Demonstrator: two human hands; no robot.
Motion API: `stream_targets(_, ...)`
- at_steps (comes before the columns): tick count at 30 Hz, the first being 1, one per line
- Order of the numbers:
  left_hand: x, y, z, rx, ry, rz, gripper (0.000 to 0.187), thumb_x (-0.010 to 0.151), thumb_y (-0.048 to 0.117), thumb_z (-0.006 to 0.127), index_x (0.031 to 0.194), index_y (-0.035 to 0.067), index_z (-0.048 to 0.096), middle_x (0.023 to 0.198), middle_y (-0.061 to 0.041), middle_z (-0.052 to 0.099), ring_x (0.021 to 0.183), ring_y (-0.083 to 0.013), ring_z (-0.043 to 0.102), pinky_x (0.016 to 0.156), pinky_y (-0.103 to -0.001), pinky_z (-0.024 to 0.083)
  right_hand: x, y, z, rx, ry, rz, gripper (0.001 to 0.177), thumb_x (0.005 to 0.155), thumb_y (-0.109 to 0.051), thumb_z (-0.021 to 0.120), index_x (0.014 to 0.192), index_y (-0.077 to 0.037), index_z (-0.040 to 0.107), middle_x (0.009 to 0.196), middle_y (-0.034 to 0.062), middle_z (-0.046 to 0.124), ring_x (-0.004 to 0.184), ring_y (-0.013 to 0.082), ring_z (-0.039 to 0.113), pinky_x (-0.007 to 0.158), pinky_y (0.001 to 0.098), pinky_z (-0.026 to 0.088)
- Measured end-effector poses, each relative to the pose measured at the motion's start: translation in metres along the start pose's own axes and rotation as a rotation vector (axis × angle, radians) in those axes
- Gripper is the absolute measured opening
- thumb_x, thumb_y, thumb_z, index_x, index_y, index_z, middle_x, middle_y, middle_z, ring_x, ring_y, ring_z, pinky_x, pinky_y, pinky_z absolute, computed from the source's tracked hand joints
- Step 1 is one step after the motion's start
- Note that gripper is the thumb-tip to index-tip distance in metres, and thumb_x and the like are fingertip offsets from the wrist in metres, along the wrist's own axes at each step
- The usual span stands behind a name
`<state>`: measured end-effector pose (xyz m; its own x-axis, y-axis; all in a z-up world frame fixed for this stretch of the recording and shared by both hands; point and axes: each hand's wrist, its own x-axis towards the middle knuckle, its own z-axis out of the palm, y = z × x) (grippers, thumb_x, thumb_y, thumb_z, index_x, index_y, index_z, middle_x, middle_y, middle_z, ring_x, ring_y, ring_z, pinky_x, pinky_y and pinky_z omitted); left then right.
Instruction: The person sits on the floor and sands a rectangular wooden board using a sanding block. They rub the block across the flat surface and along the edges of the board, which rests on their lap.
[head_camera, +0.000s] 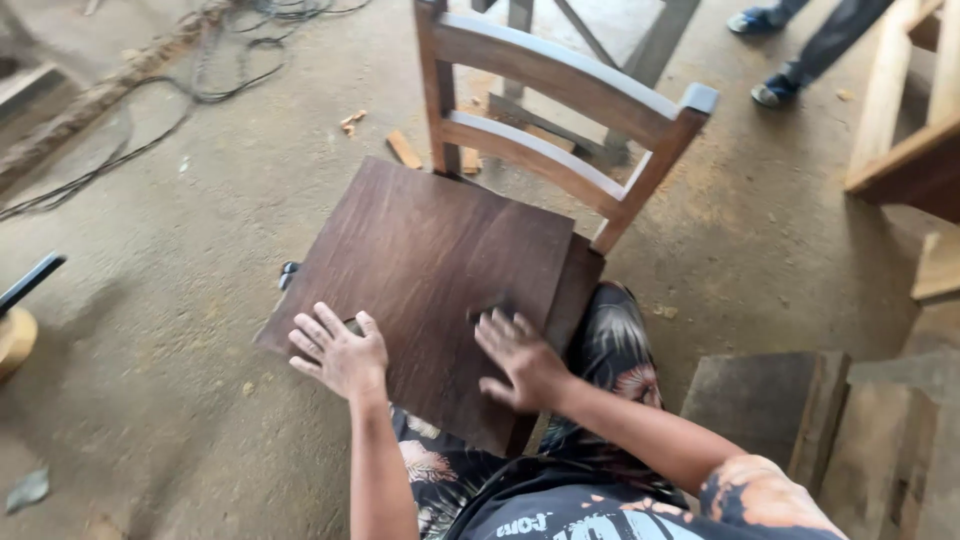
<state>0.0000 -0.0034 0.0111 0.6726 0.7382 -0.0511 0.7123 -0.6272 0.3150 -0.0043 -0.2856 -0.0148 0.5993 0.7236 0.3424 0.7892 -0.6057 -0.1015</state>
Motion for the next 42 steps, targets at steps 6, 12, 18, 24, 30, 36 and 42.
stream_targets(6, 0.008, -0.014, 0.019, -0.03, 0.029, 0.02, 0.08, 0.094, 0.062, 0.034, 0.164, 0.023, 0.026, 0.172, -0.013, 0.017, 0.159, -0.0323, 0.007, 0.124, -0.06, -0.001, -0.016, 0.022, 0.0, -0.009, 0.249, -0.116, 0.062, 0.099, -0.055, 0.046, 0.146, -0.017, 0.058, 0.147, 0.0098, 0.06, 0.135, 0.0254, 0.056, 0.112, 0.0404, 0.041)
stream_targets(12, 0.008, -0.015, 0.024, -0.053, 0.075, 0.043, 0.08, 0.095, 0.061, 0.036, 0.163, 0.021, 0.027, 0.171, -0.014, 0.019, 0.159, -0.0336, 0.008, 0.124, -0.061, 0.0, -0.013, -0.005, -0.011, 0.151, 0.246, 0.037, 0.048, 0.094, -0.048, 0.058, 0.134, -0.023, 0.068, 0.137, 0.0045, 0.067, 0.134, 0.0231, 0.057, 0.119, 0.0408, 0.036)
stream_targets(18, 0.004, -0.013, 0.016, -0.064, 0.056, 0.031, 0.08, 0.095, 0.061, 0.036, 0.163, 0.019, 0.028, 0.17, -0.015, 0.019, 0.158, -0.0348, 0.009, 0.124, -0.06, -0.001, -0.023, -0.007, -0.017, 0.219, 0.257, -0.146, 0.036, 0.094, -0.038, 0.062, 0.122, -0.017, 0.073, 0.129, 0.0079, 0.072, 0.123, 0.0252, 0.065, 0.109, 0.0393, 0.047)
stream_targets(24, 0.002, -0.01, 0.008, -0.104, 0.122, 0.03, 0.081, 0.091, 0.058, 0.043, 0.16, 0.017, 0.036, 0.167, -0.016, 0.027, 0.156, -0.0369, 0.016, 0.123, -0.062, 0.008, -0.026, -0.018, 0.013, 0.028, 0.064, 0.031, 0.07, 0.095, -0.057, 0.056, 0.151, -0.015, 0.052, 0.149, 0.0139, 0.055, 0.135, 0.0292, 0.051, 0.114, 0.0441, 0.035)
stream_targets(30, 0.002, -0.009, 0.013, -0.076, 0.14, 0.052, 0.079, 0.092, 0.059, 0.042, 0.16, 0.018, 0.035, 0.168, -0.014, 0.025, 0.157, -0.0358, 0.015, 0.123, -0.062, 0.01, -0.055, -0.042, -0.019, 0.064, -0.069, -0.175, 0.11, 0.074, -0.091, 0.052, 0.157, -0.02, 0.041, 0.156, 0.0046, 0.048, 0.147, 0.0222, 0.038, 0.125, 0.0456, 0.018)
stream_targets(36, -0.004, -0.014, 0.019, -0.061, 0.175, 0.069, 0.078, 0.09, 0.057, 0.047, 0.157, 0.02, 0.04, 0.167, -0.014, 0.029, 0.156, -0.0332, 0.02, 0.122, -0.062, 0.018, -0.064, -0.056, -0.014, 0.146, -0.254, -0.115, 0.123, 0.076, -0.094, 0.055, 0.163, -0.013, 0.024, 0.165, 0.0124, 0.03, 0.152, 0.0348, 0.022, 0.121, 0.0589, 0.006)
stream_targets(42, 0.006, -0.013, 0.023, -0.012, 0.216, 0.151, 0.072, 0.095, 0.05, 0.054, 0.156, 0.013, 0.043, 0.163, -0.019, 0.03, 0.152, -0.0365, 0.023, 0.119, -0.065, 0.026, -0.054, -0.005, 0.007, -0.005, -0.113, -0.011, 0.093, 0.093, -0.077, 0.036, 0.158, -0.011, 0.038, 0.153, 0.0196, 0.05, 0.148, 0.0372, 0.039, 0.116, 0.0682, 0.024)
